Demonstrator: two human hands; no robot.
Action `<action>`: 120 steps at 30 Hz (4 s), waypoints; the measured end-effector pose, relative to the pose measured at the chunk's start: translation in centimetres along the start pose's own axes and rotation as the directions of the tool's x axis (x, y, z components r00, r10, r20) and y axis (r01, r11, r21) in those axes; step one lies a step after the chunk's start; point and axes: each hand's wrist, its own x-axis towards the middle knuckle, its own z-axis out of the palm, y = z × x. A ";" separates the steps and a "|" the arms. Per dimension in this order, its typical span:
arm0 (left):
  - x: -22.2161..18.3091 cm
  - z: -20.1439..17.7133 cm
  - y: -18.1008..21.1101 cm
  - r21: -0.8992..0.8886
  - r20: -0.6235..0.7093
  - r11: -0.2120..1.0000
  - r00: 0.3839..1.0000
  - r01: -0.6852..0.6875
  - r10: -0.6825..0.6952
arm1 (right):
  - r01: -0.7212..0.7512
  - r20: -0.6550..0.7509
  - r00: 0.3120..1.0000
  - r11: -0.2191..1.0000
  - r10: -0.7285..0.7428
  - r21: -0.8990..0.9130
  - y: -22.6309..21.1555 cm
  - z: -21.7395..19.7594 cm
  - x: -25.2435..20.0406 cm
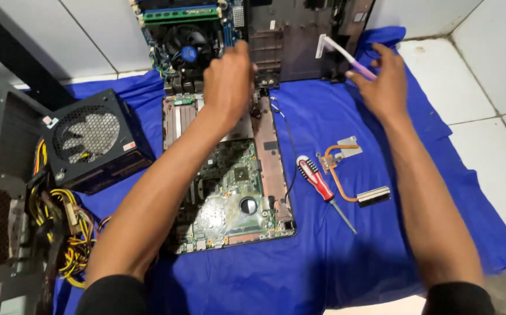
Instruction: The person is installing a heatsink onto a laptop motherboard, securing it with a screwdriver, and then cleaning the board with a toothbrush.
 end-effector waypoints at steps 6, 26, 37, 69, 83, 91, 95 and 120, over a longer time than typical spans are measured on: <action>-6.6 -2.0 5.8 -0.399 0.310 0.890 0.881 -0.221 0.358 | -0.175 0.338 0.926 0.984 0.169 -0.011 -1.6 -5.3 -4.8; -6.3 7.3 17.8 -0.212 0.744 0.969 0.665 0.131 0.072 | -0.028 0.207 0.978 0.993 0.004 0.112 -1.1 -5.8 -9.5; -1.7 -4.7 9.7 -0.602 0.551 0.765 0.813 0.231 0.188 | 0.088 0.217 0.970 0.992 -0.106 0.089 2.2 -5.6 -10.0; -16.9 -15.7 -1.5 -0.742 0.618 0.095 0.732 0.664 -0.287 | -0.667 0.736 0.676 0.391 -0.042 0.635 -17.2 -2.8 -8.8; -19.1 -14.8 -2.1 -0.391 0.594 0.701 0.745 0.597 -0.303 | -0.568 0.807 0.578 0.770 0.123 0.290 -20.0 -3.0 -9.8; -19.7 -14.6 -1.2 -0.353 0.471 0.796 0.828 0.492 -0.303 | -0.446 0.802 0.554 0.893 0.222 0.061 -21.8 -4.1 -9.9; -19.7 -14.9 -0.9 -0.356 0.473 0.803 0.833 0.478 -0.286 | -0.423 0.803 0.531 0.906 0.271 -0.026 -22.4 -4.4 -9.9; -19.8 -15.5 -5.1 -0.417 0.233 0.821 0.919 0.390 -0.318 | -0.185 0.842 0.508 0.978 0.181 -0.098 -23.6 -5.5 -9.7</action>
